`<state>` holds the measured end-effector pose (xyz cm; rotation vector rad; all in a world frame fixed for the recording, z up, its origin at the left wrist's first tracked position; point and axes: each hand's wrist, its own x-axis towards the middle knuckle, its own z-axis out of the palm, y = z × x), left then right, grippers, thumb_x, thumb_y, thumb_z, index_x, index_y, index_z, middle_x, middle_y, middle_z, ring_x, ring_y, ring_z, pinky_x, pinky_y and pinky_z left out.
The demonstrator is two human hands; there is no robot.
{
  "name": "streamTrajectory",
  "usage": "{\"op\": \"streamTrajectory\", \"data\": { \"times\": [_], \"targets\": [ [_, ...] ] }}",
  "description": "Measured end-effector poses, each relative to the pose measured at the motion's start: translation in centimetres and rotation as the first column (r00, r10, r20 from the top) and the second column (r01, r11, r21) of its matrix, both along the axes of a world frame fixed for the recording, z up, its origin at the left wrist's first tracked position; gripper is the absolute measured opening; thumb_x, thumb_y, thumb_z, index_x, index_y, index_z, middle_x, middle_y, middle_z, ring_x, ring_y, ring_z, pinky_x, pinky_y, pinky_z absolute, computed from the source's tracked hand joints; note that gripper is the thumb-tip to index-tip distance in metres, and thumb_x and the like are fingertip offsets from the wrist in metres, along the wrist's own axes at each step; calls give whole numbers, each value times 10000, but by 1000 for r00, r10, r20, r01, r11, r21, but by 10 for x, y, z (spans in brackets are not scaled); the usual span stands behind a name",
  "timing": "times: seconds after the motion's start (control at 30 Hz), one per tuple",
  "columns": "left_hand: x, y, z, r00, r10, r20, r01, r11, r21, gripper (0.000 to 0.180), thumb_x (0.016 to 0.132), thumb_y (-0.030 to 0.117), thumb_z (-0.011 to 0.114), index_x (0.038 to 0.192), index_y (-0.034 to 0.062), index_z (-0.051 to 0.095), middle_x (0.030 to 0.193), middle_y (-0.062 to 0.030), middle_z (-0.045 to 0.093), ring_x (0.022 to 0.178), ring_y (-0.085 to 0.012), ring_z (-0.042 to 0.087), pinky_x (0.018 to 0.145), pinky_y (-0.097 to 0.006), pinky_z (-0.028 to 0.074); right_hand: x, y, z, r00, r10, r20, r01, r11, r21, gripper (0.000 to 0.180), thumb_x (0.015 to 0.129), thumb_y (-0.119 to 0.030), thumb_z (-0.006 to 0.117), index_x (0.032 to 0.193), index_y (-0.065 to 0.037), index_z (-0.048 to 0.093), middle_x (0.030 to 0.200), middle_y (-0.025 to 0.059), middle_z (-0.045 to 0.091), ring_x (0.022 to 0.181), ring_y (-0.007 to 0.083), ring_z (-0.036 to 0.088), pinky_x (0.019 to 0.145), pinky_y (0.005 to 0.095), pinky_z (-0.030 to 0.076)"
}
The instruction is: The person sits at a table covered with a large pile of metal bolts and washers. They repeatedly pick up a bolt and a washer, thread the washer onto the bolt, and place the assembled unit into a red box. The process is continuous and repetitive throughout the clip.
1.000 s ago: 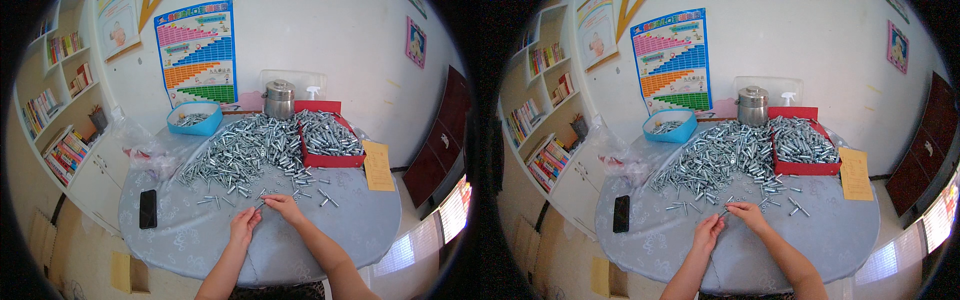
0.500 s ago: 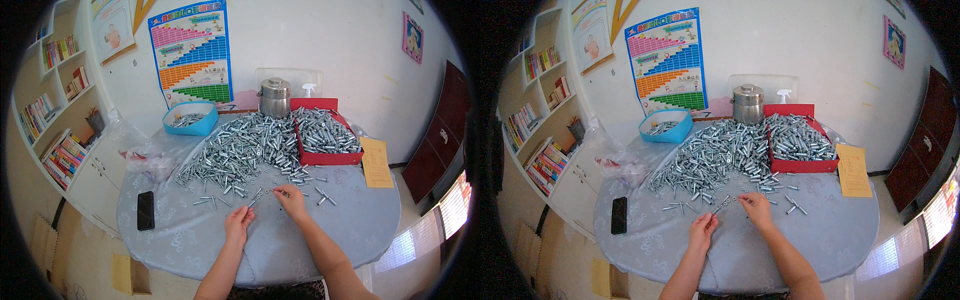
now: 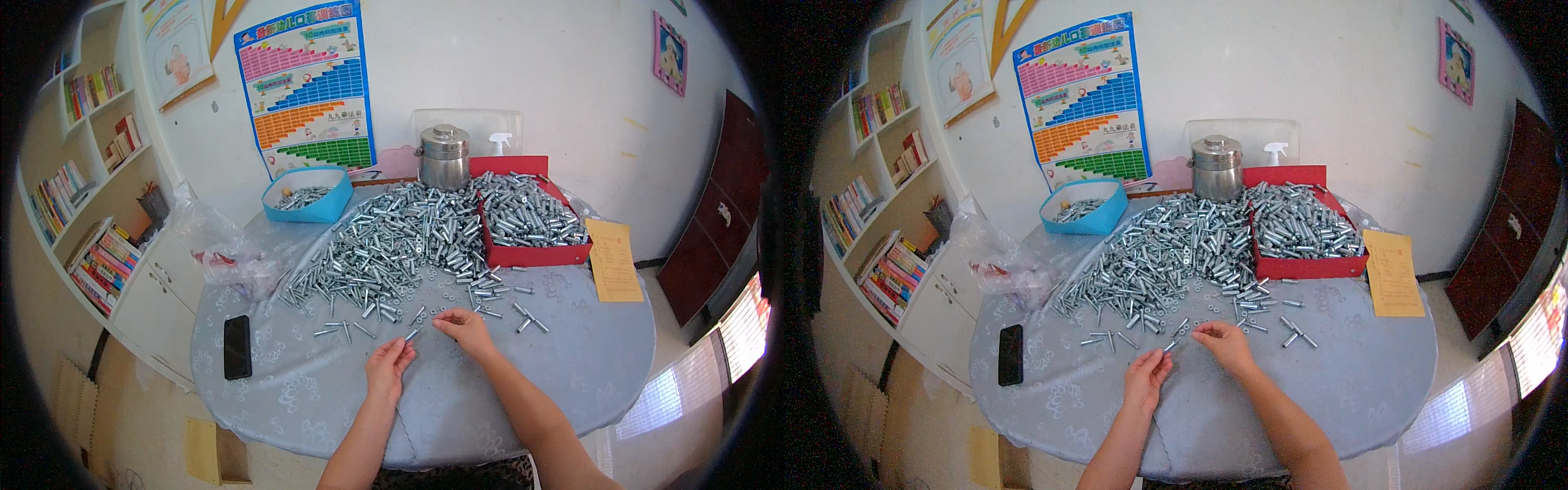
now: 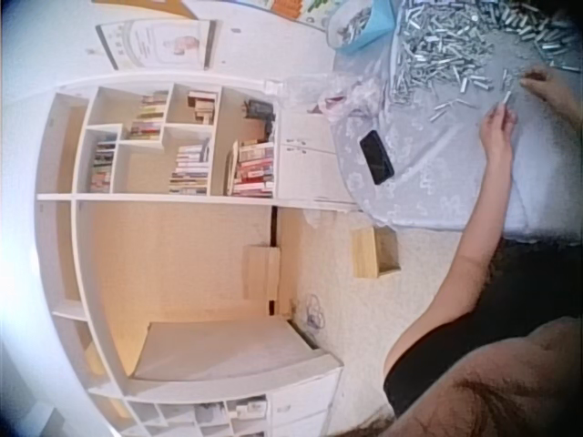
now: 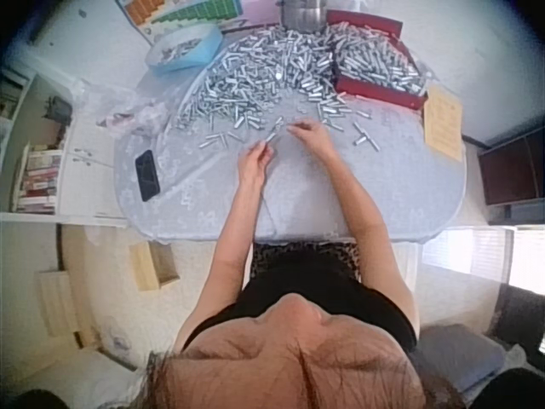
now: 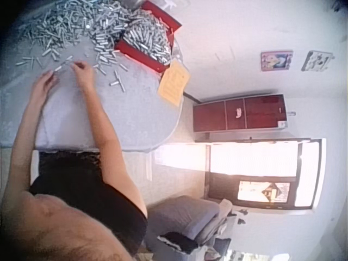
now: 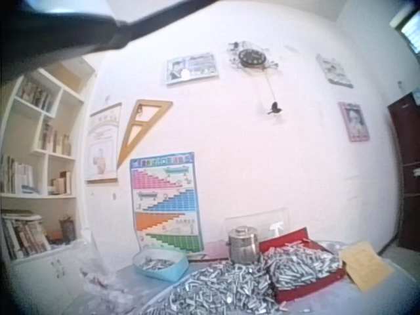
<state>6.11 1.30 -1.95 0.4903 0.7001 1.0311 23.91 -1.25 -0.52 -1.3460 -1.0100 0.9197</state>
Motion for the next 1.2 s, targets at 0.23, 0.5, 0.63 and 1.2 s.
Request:
{"op": "streamTrajectory", "data": {
  "times": [0.23, 0.5, 0.63, 1.2],
  "targets": [
    [0, -3, 4, 998, -35, -55, 36, 999, 13, 142, 784, 52, 601, 888, -32, 553, 824, -128, 602, 709, -176, 600, 632, -269, 531, -7, -2, 6, 985, 163, -53, -162, 986, 27, 186, 798, -146, 606, 924, -11, 629, 834, -1, 613, 776, 65, 542, 706, 192, 424],
    [-1, -2, 2, 998, -48, -29, 48, 999, 4, 150, 787, 54, 597, 892, -39, 544, 831, -138, 603, 712, -179, 600, 638, -270, 532, -17, -9, 18, 932, 138, 335, -166, 984, 58, 223, 803, -197, 594, 945, -29, 628, 848, 59, 624, 788, 111, 559, 696, 223, 419],
    [1, -2, 3, 999, -44, -27, 44, 999, 2, 152, 790, 64, 596, 895, -34, 547, 834, -139, 605, 707, -171, 597, 637, -263, 529, -8, -1, 1, 889, -150, 432, 52, 972, 231, 203, 782, -174, 587, 927, -38, 628, 869, 92, 608, 755, 210, 566, 689, 285, 424],
    [1, -5, 6, 998, -57, -31, 57, 998, 0, 181, 793, 80, 596, 924, -26, 530, 848, -144, 603, 697, -159, 590, 630, -255, 531, 17, 0, -2, 387, -249, 888, 58, 968, 246, 138, 671, -179, 644, 791, -110, 634, 782, 40, 585, 821, 231, 516, 752, 366, 360]
  ]
}}
